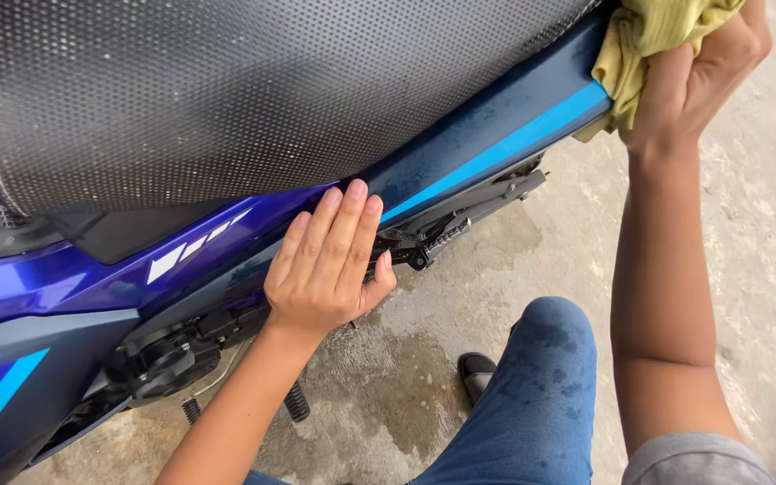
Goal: The person wipes the lower frame, chain guard, and seat of a blue motorcycle using a yellow cloth. They move from the mechanical components near the ground up to the seat and rear body panels, ensuring the surfaces are dry and clean.
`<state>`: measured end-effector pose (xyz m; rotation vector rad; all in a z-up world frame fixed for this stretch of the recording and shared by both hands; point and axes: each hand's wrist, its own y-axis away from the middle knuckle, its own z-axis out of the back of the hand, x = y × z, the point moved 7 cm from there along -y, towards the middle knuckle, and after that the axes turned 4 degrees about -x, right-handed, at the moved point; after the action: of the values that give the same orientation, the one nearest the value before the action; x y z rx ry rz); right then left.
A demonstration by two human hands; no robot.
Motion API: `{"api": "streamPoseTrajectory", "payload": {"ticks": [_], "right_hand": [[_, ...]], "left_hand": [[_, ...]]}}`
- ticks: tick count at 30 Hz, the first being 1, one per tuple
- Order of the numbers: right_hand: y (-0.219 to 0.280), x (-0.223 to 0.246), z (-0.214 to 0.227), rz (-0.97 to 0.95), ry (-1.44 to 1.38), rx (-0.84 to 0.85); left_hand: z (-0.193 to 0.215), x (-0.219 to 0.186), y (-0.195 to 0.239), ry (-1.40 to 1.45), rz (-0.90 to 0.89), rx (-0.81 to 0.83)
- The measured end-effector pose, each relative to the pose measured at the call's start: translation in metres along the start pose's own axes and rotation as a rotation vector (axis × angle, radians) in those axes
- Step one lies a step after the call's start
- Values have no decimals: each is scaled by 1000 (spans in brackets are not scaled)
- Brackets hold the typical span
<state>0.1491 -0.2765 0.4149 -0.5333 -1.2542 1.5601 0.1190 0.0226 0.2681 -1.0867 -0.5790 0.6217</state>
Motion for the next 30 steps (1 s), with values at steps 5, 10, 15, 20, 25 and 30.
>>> {"api": "streamPoseTrajectory", "payload": {"ticks": [5, 10, 15, 20, 25, 30], "right_hand": [[57, 53, -11, 191, 162, -74], [68, 47, -6, 459, 190, 69], [11, -70, 37, 473, 56, 102], [-15, -149, 44, -117, -5, -55], [46, -26, 13, 311, -21, -76], [40, 5, 16, 577, -78, 127]], "left_hand": [[-2, -14, -12, 101, 45, 9], [-30, -63, -58, 127, -16, 5], [-74, -111, -111, 53, -27, 52], [-85, -111, -126, 63, -17, 150], [-73, -98, -117, 53, -20, 180], [-66, -98, -133, 19, -12, 167]]}}
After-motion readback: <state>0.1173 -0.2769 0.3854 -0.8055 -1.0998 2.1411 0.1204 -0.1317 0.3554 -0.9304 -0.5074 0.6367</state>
